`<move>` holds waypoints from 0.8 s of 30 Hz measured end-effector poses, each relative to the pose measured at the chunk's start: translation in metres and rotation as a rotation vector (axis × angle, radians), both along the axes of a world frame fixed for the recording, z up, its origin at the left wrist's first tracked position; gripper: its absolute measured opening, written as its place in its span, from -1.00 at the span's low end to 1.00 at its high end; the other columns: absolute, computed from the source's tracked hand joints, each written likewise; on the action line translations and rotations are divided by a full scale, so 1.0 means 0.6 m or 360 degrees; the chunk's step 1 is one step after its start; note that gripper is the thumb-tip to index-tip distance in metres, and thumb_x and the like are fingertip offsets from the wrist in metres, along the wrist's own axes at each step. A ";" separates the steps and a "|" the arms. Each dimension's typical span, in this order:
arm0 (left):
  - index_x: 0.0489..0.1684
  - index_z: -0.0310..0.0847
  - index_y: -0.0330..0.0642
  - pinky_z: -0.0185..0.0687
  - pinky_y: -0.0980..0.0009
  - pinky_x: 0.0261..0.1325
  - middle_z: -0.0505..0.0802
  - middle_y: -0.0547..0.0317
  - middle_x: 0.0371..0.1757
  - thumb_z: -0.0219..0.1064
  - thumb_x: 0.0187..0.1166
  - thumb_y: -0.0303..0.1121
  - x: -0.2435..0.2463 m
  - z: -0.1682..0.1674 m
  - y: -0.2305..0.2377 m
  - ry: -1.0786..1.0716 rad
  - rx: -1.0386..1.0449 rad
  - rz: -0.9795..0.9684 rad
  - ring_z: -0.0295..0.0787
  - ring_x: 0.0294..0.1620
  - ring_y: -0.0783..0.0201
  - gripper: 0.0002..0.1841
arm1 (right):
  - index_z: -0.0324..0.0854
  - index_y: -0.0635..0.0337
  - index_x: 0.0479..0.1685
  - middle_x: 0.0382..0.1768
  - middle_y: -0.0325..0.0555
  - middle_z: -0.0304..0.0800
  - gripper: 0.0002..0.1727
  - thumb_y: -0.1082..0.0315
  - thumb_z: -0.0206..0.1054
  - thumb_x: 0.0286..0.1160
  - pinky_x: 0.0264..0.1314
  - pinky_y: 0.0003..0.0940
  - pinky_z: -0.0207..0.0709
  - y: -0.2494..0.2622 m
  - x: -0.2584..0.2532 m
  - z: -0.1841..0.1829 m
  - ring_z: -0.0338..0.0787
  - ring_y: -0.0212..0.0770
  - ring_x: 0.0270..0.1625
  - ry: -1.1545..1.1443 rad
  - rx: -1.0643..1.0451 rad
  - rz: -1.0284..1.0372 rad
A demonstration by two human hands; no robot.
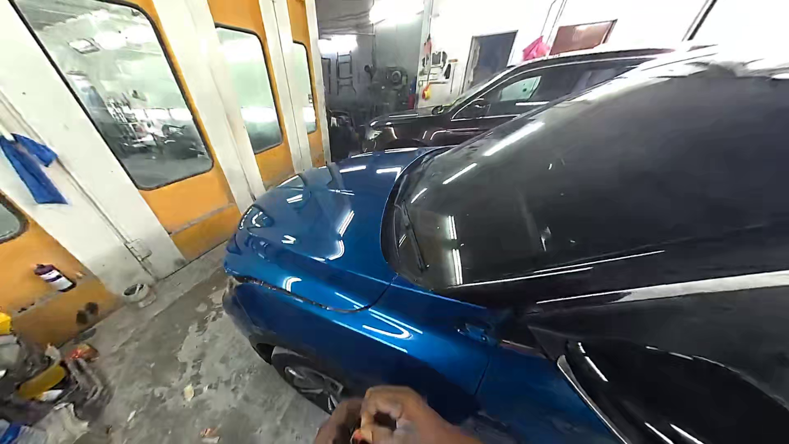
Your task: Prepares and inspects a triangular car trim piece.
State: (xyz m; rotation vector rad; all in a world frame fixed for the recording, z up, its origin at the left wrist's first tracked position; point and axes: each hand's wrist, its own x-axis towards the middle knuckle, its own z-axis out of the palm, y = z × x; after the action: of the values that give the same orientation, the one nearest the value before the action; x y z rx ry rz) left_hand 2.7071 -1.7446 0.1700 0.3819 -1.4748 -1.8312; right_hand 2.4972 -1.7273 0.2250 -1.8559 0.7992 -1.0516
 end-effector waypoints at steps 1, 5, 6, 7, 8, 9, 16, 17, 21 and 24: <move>0.53 0.42 -0.24 0.69 0.16 0.35 0.81 0.04 0.28 0.62 0.36 -0.06 0.001 0.011 0.003 -0.0007 -0.0042 0.0042 0.77 0.25 0.20 -0.23 | 0.72 0.33 -0.26 -0.24 -0.05 0.76 -0.84 0.38 0.35 0.55 -0.07 -0.39 0.66 0.000 0.000 0.006 0.74 -0.30 -0.15 -0.0052 0.0056 -0.0053; 0.57 0.46 -0.10 0.72 0.21 0.29 0.78 0.11 0.30 0.48 0.39 0.15 0.017 0.027 0.026 -0.0199 -0.0182 0.0219 0.75 0.23 0.25 -0.22 | 0.72 0.27 -0.20 -0.31 -0.13 0.85 -0.88 0.44 0.28 0.57 -0.08 -0.29 0.77 0.014 0.000 0.004 0.83 -0.29 -0.26 -0.0389 0.0447 -0.0200; 0.58 0.46 -0.04 0.72 0.24 0.22 0.79 0.13 0.27 0.47 0.38 0.12 0.017 0.025 0.031 -0.0203 -0.0115 0.0229 0.75 0.18 0.28 -0.24 | 0.71 0.22 -0.20 -0.31 -0.09 0.84 -0.88 0.41 0.28 0.59 -0.10 -0.26 0.78 0.017 0.001 -0.002 0.83 -0.25 -0.28 -0.0517 0.0541 -0.0217; 0.59 0.46 0.01 0.73 0.29 0.19 0.79 0.16 0.26 0.47 0.37 0.07 0.015 0.024 0.036 -0.0191 -0.0052 0.0236 0.75 0.16 0.31 -0.26 | 0.72 0.18 -0.20 -0.30 -0.09 0.83 -0.88 0.37 0.29 0.60 -0.12 -0.26 0.79 0.020 0.001 -0.004 0.83 -0.24 -0.29 -0.0629 0.0621 -0.0241; 0.59 0.46 0.03 0.73 0.30 0.17 0.78 0.16 0.27 0.46 0.37 0.01 0.014 0.022 0.043 -0.0172 0.0004 0.0247 0.75 0.15 0.32 -0.29 | 0.72 0.15 -0.20 -0.30 -0.09 0.82 -0.87 0.34 0.28 0.60 -0.13 -0.27 0.79 0.026 0.000 -0.007 0.83 -0.24 -0.29 -0.0733 0.0699 -0.0256; 0.59 0.46 0.03 0.74 0.29 0.16 0.78 0.13 0.27 0.46 0.37 -0.03 0.015 0.020 0.049 -0.0152 0.0055 0.0278 0.75 0.14 0.30 -0.30 | 0.73 0.13 -0.21 -0.31 -0.08 0.83 -0.85 0.31 0.27 0.60 -0.12 -0.26 0.79 0.029 -0.002 -0.010 0.83 -0.25 -0.30 -0.0840 0.0776 -0.0276; 0.72 0.35 0.16 0.83 0.17 0.04 0.79 0.03 0.24 0.43 0.29 -0.18 0.060 -0.025 0.083 -0.0028 0.0471 0.0612 0.83 0.03 0.19 -0.20 | 0.73 0.01 -0.25 -0.22 -0.17 0.79 -0.84 0.16 0.37 0.56 0.03 -0.24 0.81 0.055 -0.116 0.000 0.83 -0.26 -0.17 -0.0865 0.0776 -0.0414; 0.74 0.32 0.17 0.83 0.16 0.05 0.79 0.02 0.25 0.46 0.28 -0.16 0.062 -0.025 0.087 0.0003 0.0496 0.0625 0.84 0.03 0.18 -0.18 | 0.74 -0.01 -0.23 -0.11 -0.17 0.78 -0.88 0.18 0.42 0.50 0.10 -0.22 0.79 0.060 -0.123 -0.005 0.81 -0.23 -0.05 -0.0689 0.0695 -0.0369; 0.71 0.36 0.11 0.82 0.21 0.07 0.77 0.06 0.27 0.51 0.25 -0.12 0.052 -0.018 0.087 0.0103 0.0437 0.0603 0.81 0.06 0.23 -0.16 | 0.69 -0.01 -0.02 0.19 -0.11 0.77 -0.74 0.41 0.40 0.29 0.18 -0.25 0.77 0.068 -0.094 -0.031 0.80 -0.15 0.18 -0.0366 0.0470 -0.0328; 0.68 0.38 0.04 0.81 0.22 0.11 0.77 0.06 0.28 0.51 0.28 -0.12 0.052 -0.015 0.087 0.0125 0.0350 0.0590 0.81 0.09 0.25 -0.19 | 0.70 0.08 -0.11 -0.20 -0.13 0.86 -0.82 0.45 0.20 0.50 -0.18 -0.38 0.74 0.058 -0.040 -0.044 0.82 -0.25 -0.21 -0.0392 0.0355 -0.0383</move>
State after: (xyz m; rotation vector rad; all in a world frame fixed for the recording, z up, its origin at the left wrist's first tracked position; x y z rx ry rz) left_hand 2.7381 -1.6925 0.1611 0.6377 -1.0682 -1.6868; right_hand 2.4729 -1.6928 0.1988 -1.4361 0.9649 -1.2578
